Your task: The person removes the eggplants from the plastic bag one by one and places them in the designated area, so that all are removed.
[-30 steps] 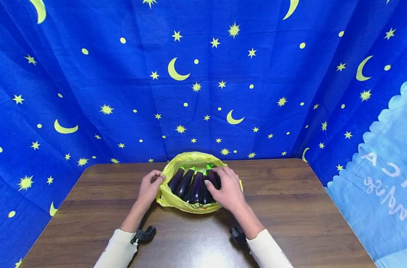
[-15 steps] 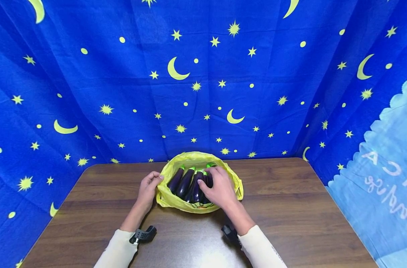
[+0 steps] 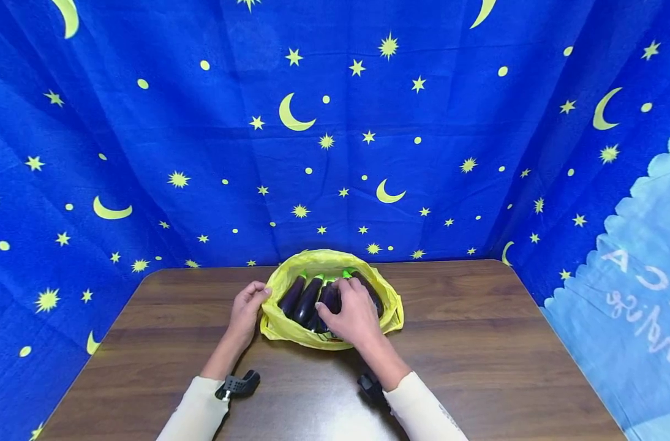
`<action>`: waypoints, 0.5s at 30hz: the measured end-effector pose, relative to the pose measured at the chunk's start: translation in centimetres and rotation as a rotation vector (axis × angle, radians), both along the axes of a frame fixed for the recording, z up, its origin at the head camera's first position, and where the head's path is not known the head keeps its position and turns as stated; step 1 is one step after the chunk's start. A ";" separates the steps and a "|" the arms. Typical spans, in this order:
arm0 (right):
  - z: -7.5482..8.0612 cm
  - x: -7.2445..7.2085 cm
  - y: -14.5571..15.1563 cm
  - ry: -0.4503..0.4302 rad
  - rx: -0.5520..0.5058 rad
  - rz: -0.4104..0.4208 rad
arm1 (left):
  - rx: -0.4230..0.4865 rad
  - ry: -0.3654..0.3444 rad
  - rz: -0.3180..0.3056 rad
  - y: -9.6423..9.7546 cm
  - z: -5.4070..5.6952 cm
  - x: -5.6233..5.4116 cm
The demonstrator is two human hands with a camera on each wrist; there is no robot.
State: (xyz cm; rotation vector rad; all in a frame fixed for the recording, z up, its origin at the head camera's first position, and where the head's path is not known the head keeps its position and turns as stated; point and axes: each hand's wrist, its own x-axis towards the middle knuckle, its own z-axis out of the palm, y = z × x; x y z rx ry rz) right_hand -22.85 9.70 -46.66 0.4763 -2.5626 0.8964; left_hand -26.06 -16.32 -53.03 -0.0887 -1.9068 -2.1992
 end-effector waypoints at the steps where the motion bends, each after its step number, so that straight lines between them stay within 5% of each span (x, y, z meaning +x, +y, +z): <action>1: -0.1 0.0 -0.1 -0.007 0.001 -0.013 | 0.000 -0.002 -0.001 0.0 0.0 0.0; 15: -0.5 0.1 -0.6 -0.089 0.063 -0.106 | -0.026 -0.033 -0.005 -0.2 -0.1 0.1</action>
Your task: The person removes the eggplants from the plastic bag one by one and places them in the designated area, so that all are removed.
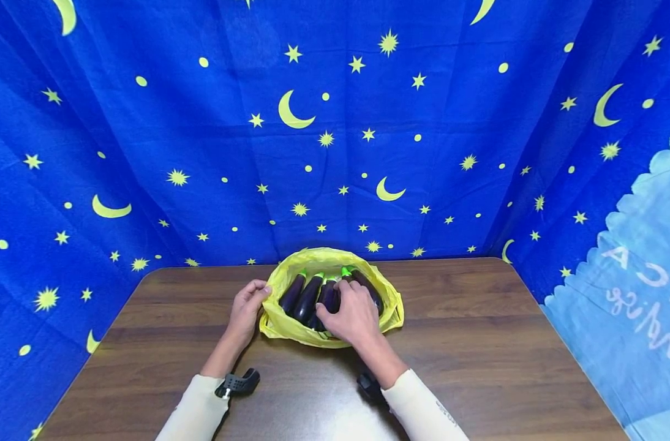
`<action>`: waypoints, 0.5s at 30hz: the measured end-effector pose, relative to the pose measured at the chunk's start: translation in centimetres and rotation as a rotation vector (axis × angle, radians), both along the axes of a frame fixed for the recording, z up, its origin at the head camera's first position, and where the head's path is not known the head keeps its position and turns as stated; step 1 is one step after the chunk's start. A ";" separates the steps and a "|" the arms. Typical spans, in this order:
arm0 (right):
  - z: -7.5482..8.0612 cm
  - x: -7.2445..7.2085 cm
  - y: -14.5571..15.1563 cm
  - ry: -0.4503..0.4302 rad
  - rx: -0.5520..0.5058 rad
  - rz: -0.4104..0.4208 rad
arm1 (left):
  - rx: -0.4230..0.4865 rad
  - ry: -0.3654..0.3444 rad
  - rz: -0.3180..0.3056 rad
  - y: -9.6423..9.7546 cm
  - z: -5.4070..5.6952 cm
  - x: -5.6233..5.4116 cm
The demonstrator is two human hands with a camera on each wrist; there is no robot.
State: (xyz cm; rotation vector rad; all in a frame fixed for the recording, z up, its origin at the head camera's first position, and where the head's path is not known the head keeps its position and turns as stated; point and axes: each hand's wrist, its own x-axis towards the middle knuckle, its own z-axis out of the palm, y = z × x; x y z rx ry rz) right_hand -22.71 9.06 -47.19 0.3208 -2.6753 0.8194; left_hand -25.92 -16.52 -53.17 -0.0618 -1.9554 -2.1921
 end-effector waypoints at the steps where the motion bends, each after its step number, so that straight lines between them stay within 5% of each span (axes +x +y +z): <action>1: 0.0 0.0 0.0 -0.003 0.004 0.000 | -0.003 0.001 0.000 0.0 0.0 0.0; 15: 0.0 -0.1 -0.1 -0.010 0.027 0.018 | 0.044 0.034 -0.016 0.2 0.1 -0.1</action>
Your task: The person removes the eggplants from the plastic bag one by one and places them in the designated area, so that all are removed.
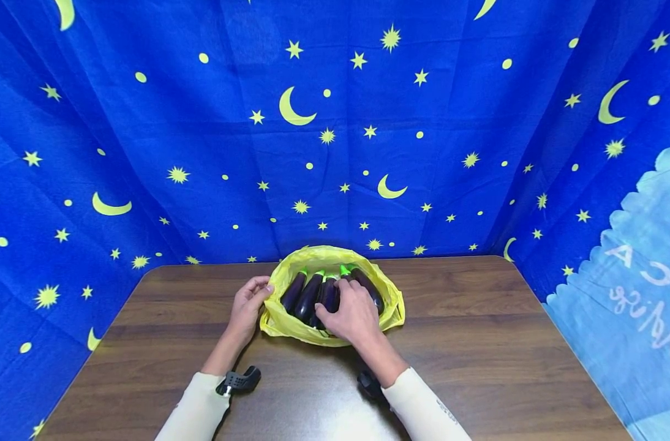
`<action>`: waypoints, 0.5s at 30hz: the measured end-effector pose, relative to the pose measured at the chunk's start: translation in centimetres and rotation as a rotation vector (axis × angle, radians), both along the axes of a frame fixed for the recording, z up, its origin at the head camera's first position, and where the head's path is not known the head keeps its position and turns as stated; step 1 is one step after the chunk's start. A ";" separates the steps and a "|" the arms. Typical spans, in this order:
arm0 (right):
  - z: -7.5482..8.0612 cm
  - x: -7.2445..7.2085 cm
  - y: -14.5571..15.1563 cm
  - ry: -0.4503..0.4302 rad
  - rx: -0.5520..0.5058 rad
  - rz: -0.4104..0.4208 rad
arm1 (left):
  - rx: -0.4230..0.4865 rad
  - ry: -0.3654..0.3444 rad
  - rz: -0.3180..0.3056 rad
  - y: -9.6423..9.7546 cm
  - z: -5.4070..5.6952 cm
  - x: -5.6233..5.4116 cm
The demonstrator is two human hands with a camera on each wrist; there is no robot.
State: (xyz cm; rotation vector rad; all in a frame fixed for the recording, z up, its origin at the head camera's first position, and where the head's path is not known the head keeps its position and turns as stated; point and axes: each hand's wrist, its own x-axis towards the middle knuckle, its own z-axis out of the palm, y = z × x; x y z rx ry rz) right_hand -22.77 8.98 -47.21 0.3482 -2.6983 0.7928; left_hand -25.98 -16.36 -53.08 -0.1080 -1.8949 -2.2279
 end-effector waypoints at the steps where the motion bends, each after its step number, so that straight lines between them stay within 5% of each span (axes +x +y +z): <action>1: 0.0 0.0 0.0 0.001 -0.004 0.002 | 0.008 0.001 -0.004 0.0 0.0 0.0; 15: 0.7 0.1 0.0 -0.046 -0.074 0.020 | 0.017 0.009 -0.016 0.1 -0.3 -0.2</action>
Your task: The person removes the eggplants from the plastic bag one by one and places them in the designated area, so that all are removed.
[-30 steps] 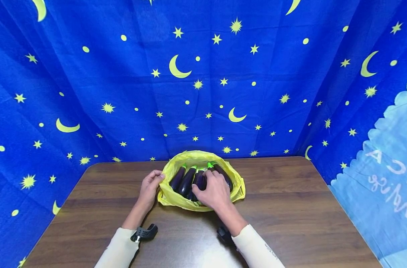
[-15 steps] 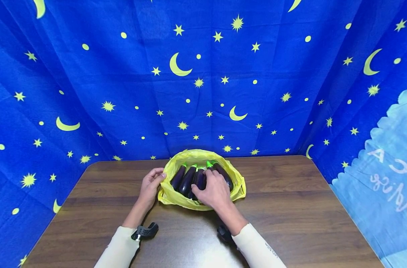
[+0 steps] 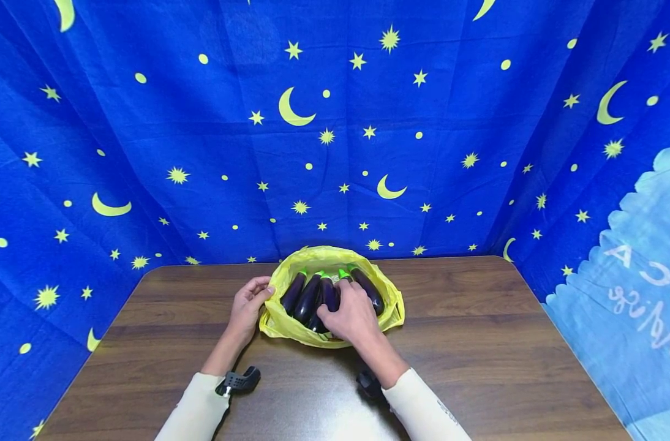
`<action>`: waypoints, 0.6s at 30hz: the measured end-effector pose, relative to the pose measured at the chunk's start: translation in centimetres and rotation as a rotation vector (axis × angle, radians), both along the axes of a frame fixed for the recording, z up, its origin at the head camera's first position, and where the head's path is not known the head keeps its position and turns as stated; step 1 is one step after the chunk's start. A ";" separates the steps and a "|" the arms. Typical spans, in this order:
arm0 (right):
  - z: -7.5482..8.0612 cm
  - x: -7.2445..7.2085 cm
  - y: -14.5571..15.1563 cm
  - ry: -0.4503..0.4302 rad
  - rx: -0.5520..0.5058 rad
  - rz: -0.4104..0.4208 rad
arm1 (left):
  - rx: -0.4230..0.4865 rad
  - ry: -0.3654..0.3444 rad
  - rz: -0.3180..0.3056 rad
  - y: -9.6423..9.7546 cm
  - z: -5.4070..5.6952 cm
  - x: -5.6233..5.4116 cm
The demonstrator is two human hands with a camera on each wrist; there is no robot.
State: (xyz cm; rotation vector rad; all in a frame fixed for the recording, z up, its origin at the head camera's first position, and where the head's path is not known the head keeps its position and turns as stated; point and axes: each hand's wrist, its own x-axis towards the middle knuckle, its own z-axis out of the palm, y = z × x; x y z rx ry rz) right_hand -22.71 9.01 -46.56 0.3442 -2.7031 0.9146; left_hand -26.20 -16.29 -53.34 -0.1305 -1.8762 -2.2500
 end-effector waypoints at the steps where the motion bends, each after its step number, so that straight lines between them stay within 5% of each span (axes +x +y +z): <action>1: 0.0 0.0 0.0 -0.006 -0.004 0.001 | 0.000 0.000 0.000 0.0 0.0 0.0; 18: 0.8 0.0 0.6 -0.051 -0.049 -0.002 | -0.030 0.013 0.010 0.0 0.0 0.0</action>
